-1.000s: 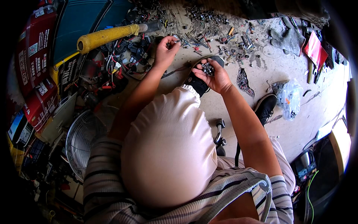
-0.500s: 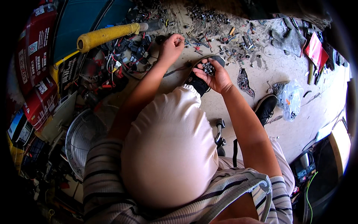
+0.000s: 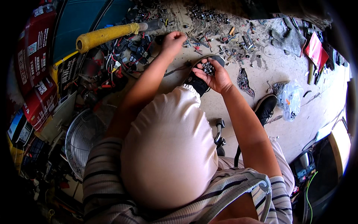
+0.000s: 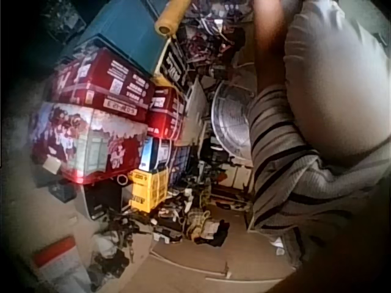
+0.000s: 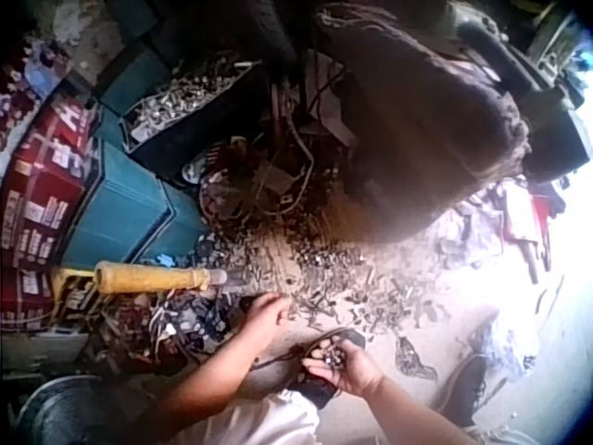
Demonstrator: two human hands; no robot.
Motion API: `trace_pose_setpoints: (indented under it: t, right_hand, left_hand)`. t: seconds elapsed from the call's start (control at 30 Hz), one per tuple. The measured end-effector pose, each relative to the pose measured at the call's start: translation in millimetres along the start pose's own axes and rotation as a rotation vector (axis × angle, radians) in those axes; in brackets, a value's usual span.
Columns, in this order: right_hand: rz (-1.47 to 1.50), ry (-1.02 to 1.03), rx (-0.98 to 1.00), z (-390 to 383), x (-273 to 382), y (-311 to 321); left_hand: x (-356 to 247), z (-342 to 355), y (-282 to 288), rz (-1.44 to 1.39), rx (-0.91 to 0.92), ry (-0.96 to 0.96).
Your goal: The person manipulates small metal components and screws by hand while sitting in a workshop, picking items up from the floor and holding them for assembly.
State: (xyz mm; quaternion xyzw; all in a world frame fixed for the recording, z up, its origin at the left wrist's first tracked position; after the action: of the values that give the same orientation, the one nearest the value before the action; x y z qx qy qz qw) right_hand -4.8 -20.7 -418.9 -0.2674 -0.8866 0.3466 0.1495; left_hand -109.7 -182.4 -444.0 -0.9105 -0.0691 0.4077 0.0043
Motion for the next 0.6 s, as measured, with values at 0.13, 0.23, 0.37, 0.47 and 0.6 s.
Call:
trace_pose_setpoints:
  t: [0.13,0.23,0.37,0.47,0.6]
  right_hand:
    - [0.001,0.000,0.009,0,0,0]
    - [0.009,-0.001,0.012,0,0,-1]
    - [0.002,-0.009,0.008,0,0,-1]
    - [-0.004,-0.013,-0.004,-1,1,-2]
    - [0.037,-0.001,-0.015,-1,1,-1]
  left_hand:
    - [3,-14,-22,-0.888,0.230,0.445]
    - [-6,-22,-32,-1.017,0.333,0.510]
    - [-14,-27,-39,-1.029,0.343,0.513]
    - [-11,-25,-38,-0.929,0.332,0.473]
    - [-7,-17,-26,-0.485,0.249,0.243]
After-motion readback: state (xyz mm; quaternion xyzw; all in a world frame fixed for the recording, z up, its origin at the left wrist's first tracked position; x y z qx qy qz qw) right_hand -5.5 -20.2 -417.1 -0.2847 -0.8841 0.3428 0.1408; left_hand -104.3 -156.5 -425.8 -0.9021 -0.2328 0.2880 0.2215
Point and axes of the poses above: each hand's wrist, its own z-axis towards the middle knuckle, its own y-axis out of the back of the hand, x = y × z, the point moved 7 cm from there along z, towards the middle knuckle, and after that the axes turned 11 degrees about -z, right-handed, at the moved point
